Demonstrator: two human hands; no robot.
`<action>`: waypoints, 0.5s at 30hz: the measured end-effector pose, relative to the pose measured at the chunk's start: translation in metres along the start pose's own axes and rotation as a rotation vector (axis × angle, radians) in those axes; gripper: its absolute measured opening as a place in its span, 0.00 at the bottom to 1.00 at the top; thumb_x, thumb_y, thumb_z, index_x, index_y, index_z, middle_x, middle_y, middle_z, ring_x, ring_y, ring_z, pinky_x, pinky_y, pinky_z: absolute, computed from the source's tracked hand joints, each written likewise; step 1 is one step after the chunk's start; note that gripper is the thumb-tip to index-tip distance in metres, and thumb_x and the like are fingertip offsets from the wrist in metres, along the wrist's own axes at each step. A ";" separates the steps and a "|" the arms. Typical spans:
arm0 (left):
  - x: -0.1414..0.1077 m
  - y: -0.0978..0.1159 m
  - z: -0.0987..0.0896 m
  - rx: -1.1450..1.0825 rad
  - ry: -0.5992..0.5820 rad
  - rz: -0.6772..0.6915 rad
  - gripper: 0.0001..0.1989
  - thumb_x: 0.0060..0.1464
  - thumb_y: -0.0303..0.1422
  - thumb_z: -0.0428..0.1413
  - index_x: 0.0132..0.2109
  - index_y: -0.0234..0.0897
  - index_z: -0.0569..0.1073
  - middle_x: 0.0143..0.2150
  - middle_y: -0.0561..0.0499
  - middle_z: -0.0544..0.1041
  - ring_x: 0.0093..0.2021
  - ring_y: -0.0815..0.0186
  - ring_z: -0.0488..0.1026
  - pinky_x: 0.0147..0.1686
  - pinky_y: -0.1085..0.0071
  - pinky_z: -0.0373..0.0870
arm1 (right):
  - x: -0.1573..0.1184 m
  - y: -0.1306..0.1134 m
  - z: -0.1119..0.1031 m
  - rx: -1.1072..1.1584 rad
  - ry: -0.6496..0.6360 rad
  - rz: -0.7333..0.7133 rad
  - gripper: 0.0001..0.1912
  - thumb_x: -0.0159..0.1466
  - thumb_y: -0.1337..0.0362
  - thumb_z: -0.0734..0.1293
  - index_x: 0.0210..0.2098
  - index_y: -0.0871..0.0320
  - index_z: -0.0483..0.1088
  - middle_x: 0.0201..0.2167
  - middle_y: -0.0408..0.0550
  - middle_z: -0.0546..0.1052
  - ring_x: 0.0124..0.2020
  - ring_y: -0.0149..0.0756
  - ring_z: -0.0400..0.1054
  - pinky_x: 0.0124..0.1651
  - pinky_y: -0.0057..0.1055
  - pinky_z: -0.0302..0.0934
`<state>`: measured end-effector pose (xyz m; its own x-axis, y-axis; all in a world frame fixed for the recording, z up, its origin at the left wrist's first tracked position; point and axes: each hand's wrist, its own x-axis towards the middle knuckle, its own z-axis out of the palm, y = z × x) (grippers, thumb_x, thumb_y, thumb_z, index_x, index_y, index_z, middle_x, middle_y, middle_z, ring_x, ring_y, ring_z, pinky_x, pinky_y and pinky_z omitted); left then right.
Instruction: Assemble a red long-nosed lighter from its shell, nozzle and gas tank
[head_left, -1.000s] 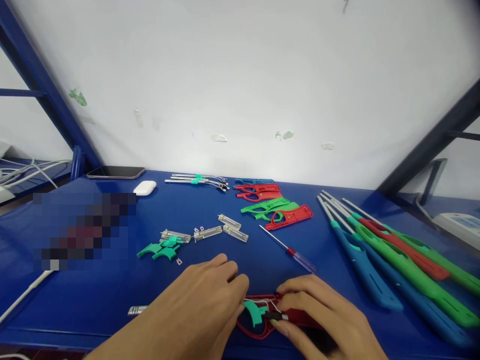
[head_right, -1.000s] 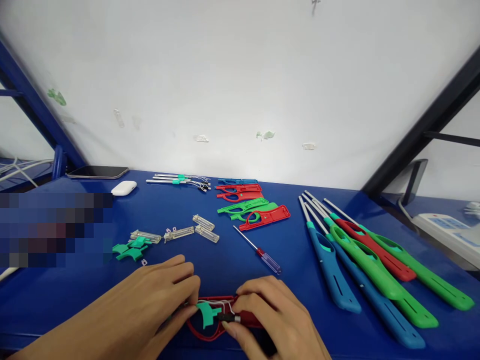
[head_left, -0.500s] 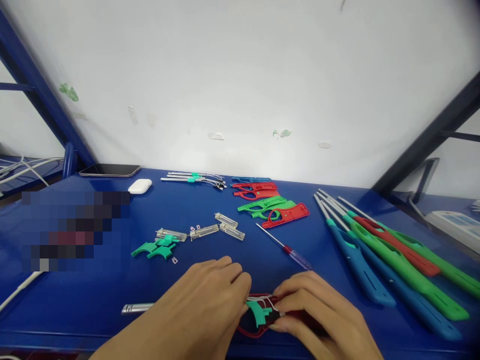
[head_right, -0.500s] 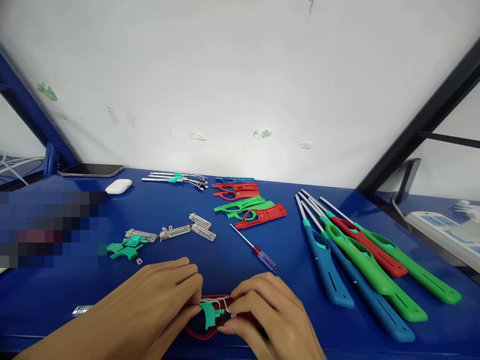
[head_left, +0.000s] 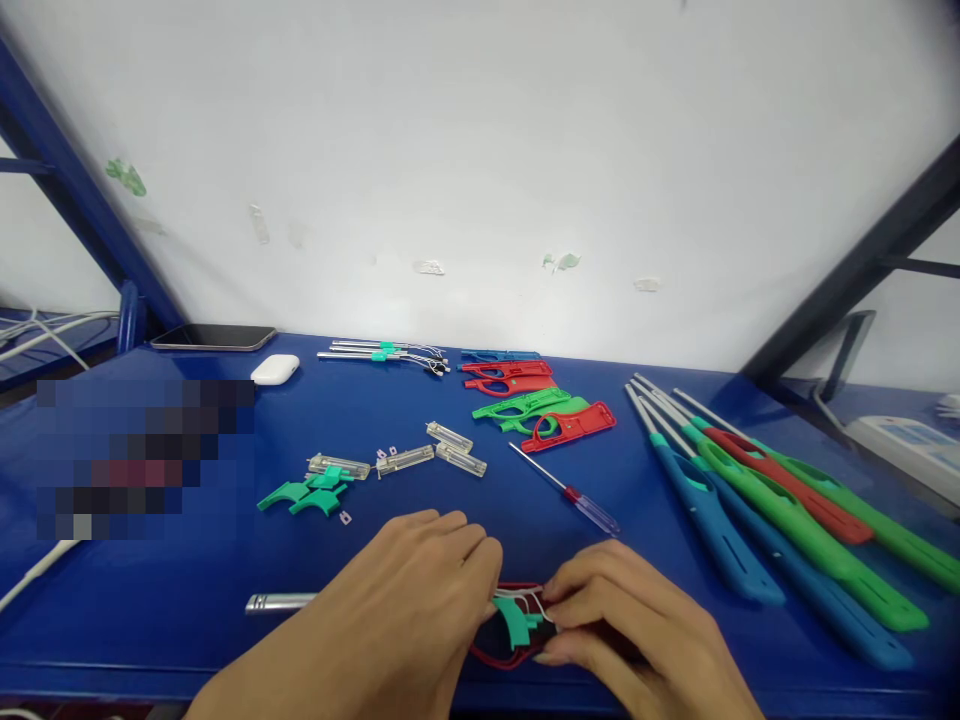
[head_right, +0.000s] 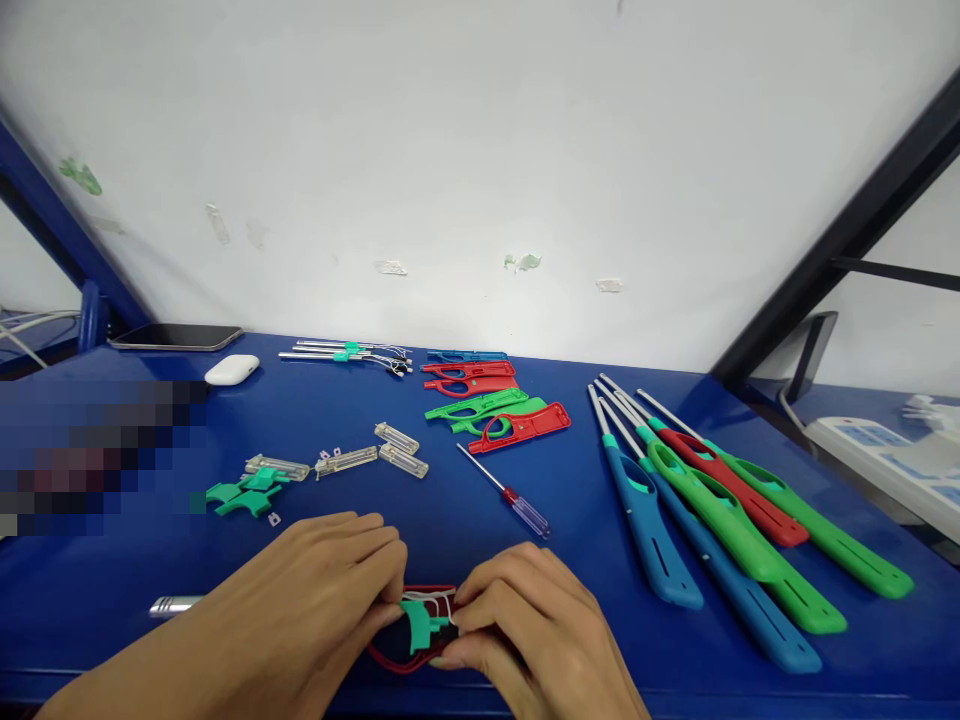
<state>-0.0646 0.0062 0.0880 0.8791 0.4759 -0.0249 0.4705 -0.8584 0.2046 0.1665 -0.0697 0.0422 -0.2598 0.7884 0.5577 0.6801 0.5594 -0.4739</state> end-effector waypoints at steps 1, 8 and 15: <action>0.001 0.000 0.000 0.003 -0.016 -0.004 0.12 0.60 0.19 0.54 0.47 0.37 0.75 0.48 0.46 0.79 0.49 0.51 0.77 0.54 0.49 0.75 | 0.000 0.000 0.000 -0.002 0.001 0.005 0.11 0.75 0.57 0.69 0.37 0.53 0.77 0.35 0.44 0.82 0.36 0.32 0.80 0.41 0.23 0.74; 0.002 -0.004 0.000 -0.008 -0.037 -0.033 0.19 0.56 0.14 0.52 0.46 0.40 0.76 0.47 0.49 0.79 0.51 0.53 0.77 0.55 0.54 0.76 | -0.002 -0.001 0.001 -0.015 0.021 0.035 0.08 0.73 0.58 0.71 0.37 0.53 0.76 0.36 0.42 0.81 0.36 0.29 0.79 0.42 0.20 0.74; -0.002 -0.013 0.011 -0.018 0.058 -0.006 0.24 0.56 0.12 0.49 0.50 0.43 0.74 0.52 0.49 0.76 0.51 0.57 0.74 0.55 0.60 0.73 | -0.002 -0.002 0.001 -0.017 0.029 0.047 0.08 0.73 0.58 0.72 0.37 0.52 0.76 0.36 0.42 0.81 0.36 0.30 0.79 0.41 0.22 0.74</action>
<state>-0.0714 0.0140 0.0752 0.8703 0.4915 0.0307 0.4735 -0.8523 0.2221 0.1650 -0.0720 0.0415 -0.2076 0.8058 0.5545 0.7027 0.5172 -0.4885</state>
